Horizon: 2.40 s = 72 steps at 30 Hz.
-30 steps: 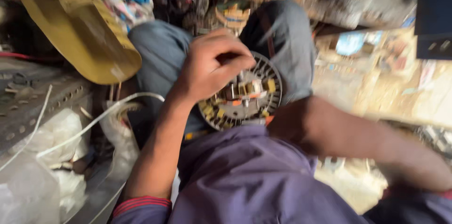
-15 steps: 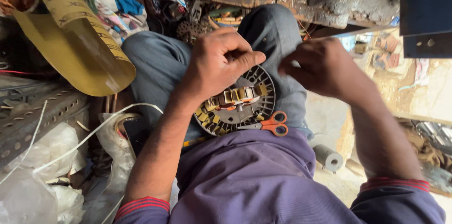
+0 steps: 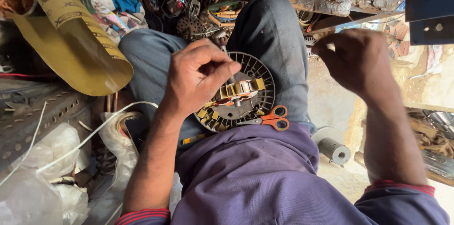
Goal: The person inserts small pieces of yellow insulation paper into the slots of an electric motor stator by hand and trims the paper with scissors.
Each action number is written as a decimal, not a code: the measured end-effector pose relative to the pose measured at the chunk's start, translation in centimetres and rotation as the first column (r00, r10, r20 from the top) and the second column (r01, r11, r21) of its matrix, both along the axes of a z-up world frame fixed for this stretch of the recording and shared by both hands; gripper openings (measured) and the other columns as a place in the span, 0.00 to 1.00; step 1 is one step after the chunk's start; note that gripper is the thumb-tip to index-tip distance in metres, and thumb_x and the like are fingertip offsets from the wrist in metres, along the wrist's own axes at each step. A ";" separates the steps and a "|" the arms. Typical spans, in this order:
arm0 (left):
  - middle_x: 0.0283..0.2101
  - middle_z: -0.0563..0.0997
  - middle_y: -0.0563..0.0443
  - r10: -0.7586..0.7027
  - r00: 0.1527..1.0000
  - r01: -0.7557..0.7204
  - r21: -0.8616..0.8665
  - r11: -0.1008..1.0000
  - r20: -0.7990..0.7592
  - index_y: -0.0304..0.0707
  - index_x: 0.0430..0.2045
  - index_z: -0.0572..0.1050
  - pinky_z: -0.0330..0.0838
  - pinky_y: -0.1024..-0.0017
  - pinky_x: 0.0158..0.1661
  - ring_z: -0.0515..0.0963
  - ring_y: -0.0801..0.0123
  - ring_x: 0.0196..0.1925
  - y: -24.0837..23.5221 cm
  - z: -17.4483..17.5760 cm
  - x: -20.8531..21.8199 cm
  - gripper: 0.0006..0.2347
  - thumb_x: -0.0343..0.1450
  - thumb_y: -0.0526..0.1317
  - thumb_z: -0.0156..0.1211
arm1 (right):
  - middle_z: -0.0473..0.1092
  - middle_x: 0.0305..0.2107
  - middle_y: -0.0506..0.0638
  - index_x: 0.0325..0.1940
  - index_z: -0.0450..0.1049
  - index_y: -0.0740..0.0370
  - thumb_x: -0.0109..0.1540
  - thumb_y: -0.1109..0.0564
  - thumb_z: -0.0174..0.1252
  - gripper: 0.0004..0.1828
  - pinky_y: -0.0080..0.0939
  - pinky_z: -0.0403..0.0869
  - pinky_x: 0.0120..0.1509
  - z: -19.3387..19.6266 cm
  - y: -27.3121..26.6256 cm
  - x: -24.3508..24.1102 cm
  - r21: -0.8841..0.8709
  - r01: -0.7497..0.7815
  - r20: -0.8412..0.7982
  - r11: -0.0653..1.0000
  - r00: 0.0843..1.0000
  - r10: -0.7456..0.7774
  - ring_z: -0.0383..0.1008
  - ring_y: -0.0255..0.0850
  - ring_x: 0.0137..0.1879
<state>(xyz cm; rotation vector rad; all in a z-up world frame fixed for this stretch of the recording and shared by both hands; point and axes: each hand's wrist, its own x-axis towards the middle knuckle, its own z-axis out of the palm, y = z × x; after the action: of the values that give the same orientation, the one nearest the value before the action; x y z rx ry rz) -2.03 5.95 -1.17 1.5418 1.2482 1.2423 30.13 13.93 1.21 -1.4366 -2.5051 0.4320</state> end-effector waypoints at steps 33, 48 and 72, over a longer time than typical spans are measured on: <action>0.30 0.78 0.50 0.104 0.984 -0.124 0.138 0.983 0.142 0.33 0.27 0.76 0.68 0.70 0.31 0.75 0.63 0.27 -1.7 -0.9 2.2 0.06 0.71 0.32 0.69 | 0.78 0.30 0.54 0.39 0.82 0.59 0.59 0.55 0.68 0.07 0.42 0.75 0.35 -6.3 3.1 -7.5 -0.325 -0.246 -0.251 0.913 0.953 0.167 0.79 0.48 0.33; 0.27 0.76 0.49 0.049 0.990 -0.013 0.254 0.967 -0.133 0.31 0.29 0.80 0.65 0.70 0.28 0.72 0.67 0.24 -5.9 0.8 2.1 0.02 0.68 0.31 0.67 | 0.75 0.32 0.53 0.38 0.81 0.57 0.58 0.56 0.69 0.06 0.49 0.73 0.36 -5.0 4.0 -11.5 -0.023 -0.578 -0.274 0.816 0.788 0.551 0.76 0.51 0.36; 0.28 0.79 0.48 -0.321 0.889 0.325 -0.042 0.945 -0.327 0.35 0.24 0.79 0.70 0.67 0.33 0.78 0.63 0.29 5.2 -2.3 1.1 0.10 0.65 0.40 0.76 | 0.75 0.29 0.57 0.40 0.84 0.56 0.52 0.53 0.64 0.14 0.50 0.72 0.34 -2.5 3.9 -5.0 -0.130 -0.439 0.013 0.889 0.896 0.444 0.76 0.53 0.31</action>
<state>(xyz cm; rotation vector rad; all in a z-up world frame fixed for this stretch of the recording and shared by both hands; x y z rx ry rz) -0.89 11.18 -3.47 1.9343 1.1220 0.7996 25.18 17.79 -1.33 -0.9007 -2.8832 0.6501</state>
